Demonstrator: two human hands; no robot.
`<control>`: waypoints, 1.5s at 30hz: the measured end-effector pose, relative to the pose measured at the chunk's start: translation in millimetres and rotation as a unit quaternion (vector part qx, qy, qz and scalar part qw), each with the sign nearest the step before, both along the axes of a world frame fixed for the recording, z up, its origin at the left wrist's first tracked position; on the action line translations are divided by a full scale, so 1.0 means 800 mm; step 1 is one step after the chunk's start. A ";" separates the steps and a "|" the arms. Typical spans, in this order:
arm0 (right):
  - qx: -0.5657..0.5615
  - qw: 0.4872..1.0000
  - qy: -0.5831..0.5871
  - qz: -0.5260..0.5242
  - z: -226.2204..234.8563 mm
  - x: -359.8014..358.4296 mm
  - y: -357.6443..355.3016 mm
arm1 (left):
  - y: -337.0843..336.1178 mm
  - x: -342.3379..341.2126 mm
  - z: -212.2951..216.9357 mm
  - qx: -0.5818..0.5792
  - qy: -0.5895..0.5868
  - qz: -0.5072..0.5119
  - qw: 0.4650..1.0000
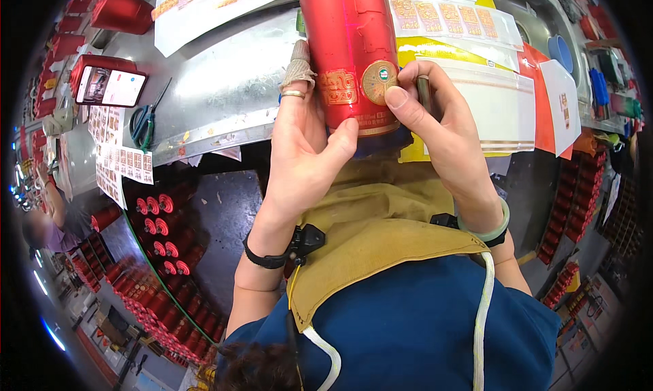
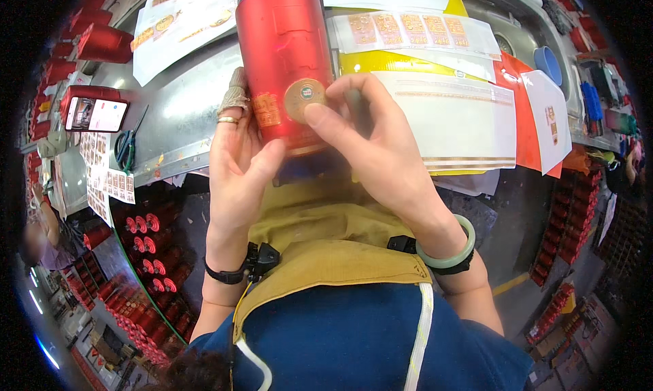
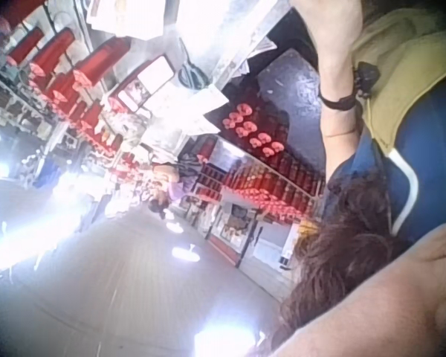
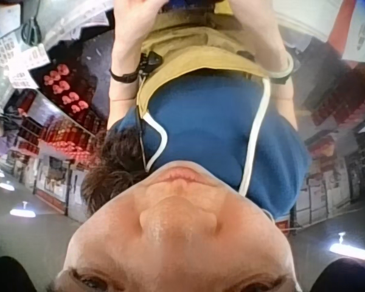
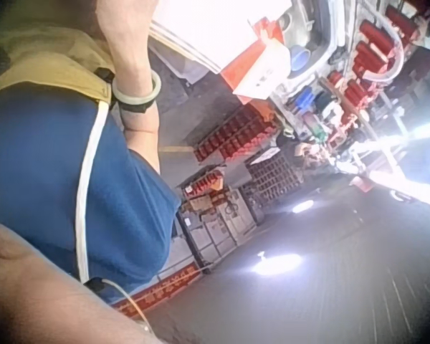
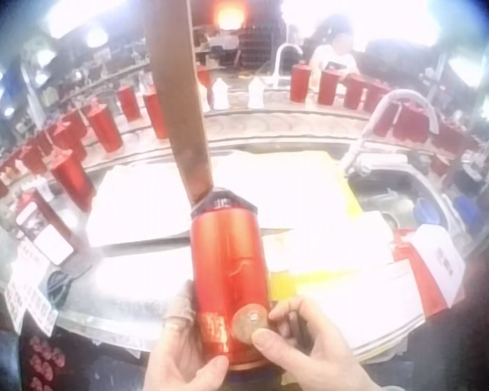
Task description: Applying and smoothing labels on red canisters using an applicator and scraper.
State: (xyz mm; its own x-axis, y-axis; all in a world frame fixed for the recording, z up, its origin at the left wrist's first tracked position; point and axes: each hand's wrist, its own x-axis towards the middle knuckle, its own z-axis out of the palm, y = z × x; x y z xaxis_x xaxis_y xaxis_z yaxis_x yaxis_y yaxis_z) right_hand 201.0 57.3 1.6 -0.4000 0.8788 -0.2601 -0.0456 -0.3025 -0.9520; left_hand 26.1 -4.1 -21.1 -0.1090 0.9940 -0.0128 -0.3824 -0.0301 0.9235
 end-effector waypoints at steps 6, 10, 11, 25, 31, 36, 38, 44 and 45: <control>0.020 1.000 -0.018 -0.002 0.000 -0.001 0.000 | 0.003 -0.001 0.001 -0.005 -0.085 0.000 0.996; 0.049 0.996 -0.074 0.011 -0.001 0.000 -0.002 | 0.000 0.000 0.002 -0.001 0.026 -0.027 0.999; 0.049 0.996 -0.073 0.008 -0.002 0.000 -0.002 | 0.000 -0.002 0.003 -0.002 0.024 -0.027 0.999; -0.008 0.999 0.032 -0.010 -0.004 0.022 0.009 | -0.007 -0.011 -0.022 0.188 0.355 0.090 0.911; -0.042 0.995 0.068 -0.052 -0.010 0.035 0.015 | -0.011 0.007 -0.052 0.279 0.510 0.223 0.783; -0.018 0.997 0.046 -0.061 -0.014 0.038 0.014 | -0.017 0.017 -0.046 0.242 0.567 0.266 0.741; -0.018 0.997 0.043 -0.061 -0.015 0.040 0.014 | -0.018 0.019 -0.042 0.244 0.687 0.248 0.638; -0.011 0.995 0.075 -0.061 -0.018 0.047 0.015 | -0.020 0.011 -0.050 0.237 0.566 0.258 0.747; -0.010 0.995 0.074 -0.060 -0.018 0.048 0.015 | -0.021 0.012 -0.053 0.238 0.526 0.269 0.771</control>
State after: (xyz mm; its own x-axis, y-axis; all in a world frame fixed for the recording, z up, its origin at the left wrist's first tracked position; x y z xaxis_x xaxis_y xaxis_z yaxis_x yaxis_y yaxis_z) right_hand 239.2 69.1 -13.1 -0.3278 0.9175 -0.2251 -0.2209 -0.3061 -0.9260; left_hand 35.3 -21.2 -63.8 -0.2079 0.6657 0.7167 0.7566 -0.3550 0.5491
